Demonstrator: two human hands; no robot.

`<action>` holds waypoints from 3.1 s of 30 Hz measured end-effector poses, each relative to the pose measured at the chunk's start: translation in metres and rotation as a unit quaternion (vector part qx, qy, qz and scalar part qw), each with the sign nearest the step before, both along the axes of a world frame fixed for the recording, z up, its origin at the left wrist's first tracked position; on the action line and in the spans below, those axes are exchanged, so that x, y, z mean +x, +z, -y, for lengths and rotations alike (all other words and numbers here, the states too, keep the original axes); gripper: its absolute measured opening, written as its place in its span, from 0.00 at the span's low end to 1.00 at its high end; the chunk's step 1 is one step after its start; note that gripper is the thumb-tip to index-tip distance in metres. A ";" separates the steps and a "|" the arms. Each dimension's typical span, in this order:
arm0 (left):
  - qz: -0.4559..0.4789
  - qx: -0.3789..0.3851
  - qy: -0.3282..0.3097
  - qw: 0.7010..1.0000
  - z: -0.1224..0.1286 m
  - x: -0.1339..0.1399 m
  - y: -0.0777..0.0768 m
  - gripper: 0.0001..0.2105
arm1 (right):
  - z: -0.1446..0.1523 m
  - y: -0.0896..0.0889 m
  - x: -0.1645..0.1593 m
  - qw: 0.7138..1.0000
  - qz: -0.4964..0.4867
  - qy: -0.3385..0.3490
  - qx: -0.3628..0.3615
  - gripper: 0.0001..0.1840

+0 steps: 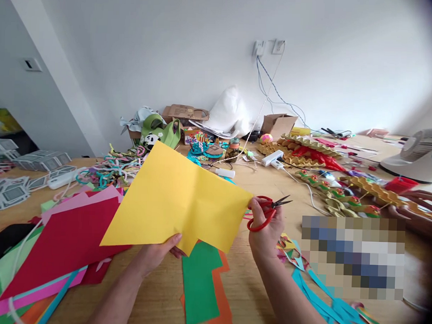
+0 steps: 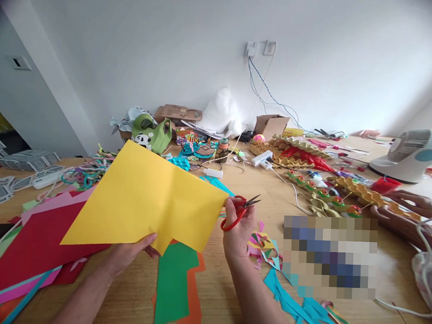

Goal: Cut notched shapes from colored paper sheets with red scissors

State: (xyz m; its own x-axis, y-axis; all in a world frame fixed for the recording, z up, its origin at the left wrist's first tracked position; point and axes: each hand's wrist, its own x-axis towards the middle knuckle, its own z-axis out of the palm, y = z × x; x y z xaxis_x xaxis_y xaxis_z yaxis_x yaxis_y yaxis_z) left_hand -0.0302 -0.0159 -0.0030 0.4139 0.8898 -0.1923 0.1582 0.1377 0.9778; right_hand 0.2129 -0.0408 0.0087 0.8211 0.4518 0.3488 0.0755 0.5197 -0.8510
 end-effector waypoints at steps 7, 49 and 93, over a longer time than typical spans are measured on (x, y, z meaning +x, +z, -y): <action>0.038 0.016 0.023 0.999 -0.005 -0.003 -0.005 0.13 | 0.002 -0.001 -0.007 0.999 0.022 0.036 -0.011 0.12; 0.249 -0.086 0.154 0.952 -0.016 -0.004 -0.010 0.16 | 0.005 -0.019 -0.046 0.937 0.065 0.281 -0.198 0.19; 0.209 -0.074 0.142 0.965 -0.013 0.005 -0.012 0.15 | 0.014 -0.010 -0.058 0.896 0.091 0.331 -0.282 0.21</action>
State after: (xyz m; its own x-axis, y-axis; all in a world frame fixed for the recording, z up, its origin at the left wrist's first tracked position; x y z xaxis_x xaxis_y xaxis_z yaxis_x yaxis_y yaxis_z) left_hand -0.0247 -0.0031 -0.0146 0.2268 0.9541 -0.1957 -0.3102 0.2612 0.9141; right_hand 0.1552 -0.0551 -0.0018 0.2611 0.9652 0.0126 0.0732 -0.0067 -0.9973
